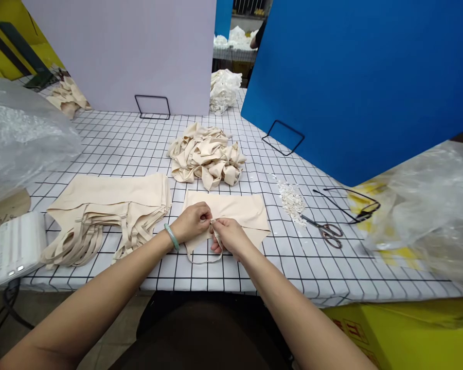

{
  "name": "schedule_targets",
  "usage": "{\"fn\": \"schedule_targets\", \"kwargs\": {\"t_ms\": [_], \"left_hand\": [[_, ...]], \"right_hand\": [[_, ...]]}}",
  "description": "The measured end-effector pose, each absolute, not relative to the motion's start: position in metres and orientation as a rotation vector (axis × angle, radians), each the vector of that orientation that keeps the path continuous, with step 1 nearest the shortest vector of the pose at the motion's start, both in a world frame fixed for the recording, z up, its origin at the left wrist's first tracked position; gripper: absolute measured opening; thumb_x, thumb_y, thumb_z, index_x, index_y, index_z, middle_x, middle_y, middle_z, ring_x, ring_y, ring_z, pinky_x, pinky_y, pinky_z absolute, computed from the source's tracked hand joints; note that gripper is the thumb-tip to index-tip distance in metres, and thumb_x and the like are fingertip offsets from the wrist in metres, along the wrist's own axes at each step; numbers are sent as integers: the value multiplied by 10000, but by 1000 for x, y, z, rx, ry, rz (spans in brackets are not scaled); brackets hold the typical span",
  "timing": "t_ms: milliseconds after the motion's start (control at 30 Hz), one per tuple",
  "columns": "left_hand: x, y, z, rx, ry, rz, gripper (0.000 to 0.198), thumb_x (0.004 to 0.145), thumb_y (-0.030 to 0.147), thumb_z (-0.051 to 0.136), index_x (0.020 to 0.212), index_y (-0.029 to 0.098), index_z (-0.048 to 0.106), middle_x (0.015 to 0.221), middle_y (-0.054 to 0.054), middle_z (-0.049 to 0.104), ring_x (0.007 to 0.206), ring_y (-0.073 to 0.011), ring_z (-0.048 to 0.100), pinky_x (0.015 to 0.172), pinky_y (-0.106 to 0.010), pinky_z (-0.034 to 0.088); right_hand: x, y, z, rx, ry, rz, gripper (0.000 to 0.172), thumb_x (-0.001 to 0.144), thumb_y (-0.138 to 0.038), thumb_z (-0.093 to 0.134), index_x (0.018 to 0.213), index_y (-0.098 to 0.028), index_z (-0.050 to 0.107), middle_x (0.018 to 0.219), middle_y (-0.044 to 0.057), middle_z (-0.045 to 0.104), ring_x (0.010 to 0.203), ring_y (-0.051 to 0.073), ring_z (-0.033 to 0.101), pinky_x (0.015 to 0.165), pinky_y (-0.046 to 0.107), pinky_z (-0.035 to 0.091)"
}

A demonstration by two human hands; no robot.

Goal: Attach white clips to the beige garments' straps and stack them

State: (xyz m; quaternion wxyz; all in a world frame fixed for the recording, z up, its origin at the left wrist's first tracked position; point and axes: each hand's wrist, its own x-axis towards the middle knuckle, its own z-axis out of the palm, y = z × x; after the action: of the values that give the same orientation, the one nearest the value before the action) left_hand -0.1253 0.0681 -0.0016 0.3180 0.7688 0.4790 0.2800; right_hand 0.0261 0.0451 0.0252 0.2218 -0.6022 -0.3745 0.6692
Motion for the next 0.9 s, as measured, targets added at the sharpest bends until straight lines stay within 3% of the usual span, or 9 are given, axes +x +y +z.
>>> {"fn": "schedule_targets", "kwargs": {"t_ms": [100,200,333,433,500,667,900], "left_hand": [[-125,68,-2,2033,1262,740,148,710,22,562,666,162,574,780,-22,589,715,-136,553,687,-264,493],[-125,66,-3,2056,1259,751,151,720,20,546,685,162,579,796,-37,597,761,-156,570,729,-288,508],[-130,60,-3,2134,1198,734,215,690,-14,525,776,151,632,893,-68,634,879,-191,602,834,-325,524],[-135,56,0,2209,1126,698,297,701,-30,495,859,143,676,985,-86,660,963,-202,616,911,-340,523],[-138,55,3,2228,1096,674,328,708,-38,477,872,151,691,1009,-81,671,987,-199,623,934,-340,522],[-159,56,16,2202,1308,713,305,758,4,474,930,151,679,1008,-76,677,961,-196,635,900,-346,534],[-167,73,25,2288,1979,435,102,812,175,565,723,163,614,871,-122,623,909,-285,581,797,-411,490]], "right_hand": [[26,45,28,-1632,-980,1946,179,865,-208,555,693,-160,570,451,-42,496,358,100,525,339,173,413],[29,32,36,-1587,-889,2021,201,911,-241,504,754,-153,592,522,-9,564,435,112,573,425,207,484],[35,-10,50,-1444,-673,2102,249,916,-368,587,944,-133,667,703,64,693,685,169,691,699,303,584],[35,-42,57,-1360,-517,2074,264,859,-354,682,1019,-143,692,840,83,735,919,197,707,931,339,540],[34,-58,60,-1331,-452,2077,283,819,-349,723,1026,-156,699,952,102,745,1018,215,692,1000,356,504],[64,-60,61,-1538,-763,1890,442,761,-413,764,1152,-229,670,1133,108,716,1084,251,667,972,410,508],[147,47,29,-1970,-1439,739,290,813,-397,558,1005,-207,662,952,83,706,827,242,639,778,391,487]]}}
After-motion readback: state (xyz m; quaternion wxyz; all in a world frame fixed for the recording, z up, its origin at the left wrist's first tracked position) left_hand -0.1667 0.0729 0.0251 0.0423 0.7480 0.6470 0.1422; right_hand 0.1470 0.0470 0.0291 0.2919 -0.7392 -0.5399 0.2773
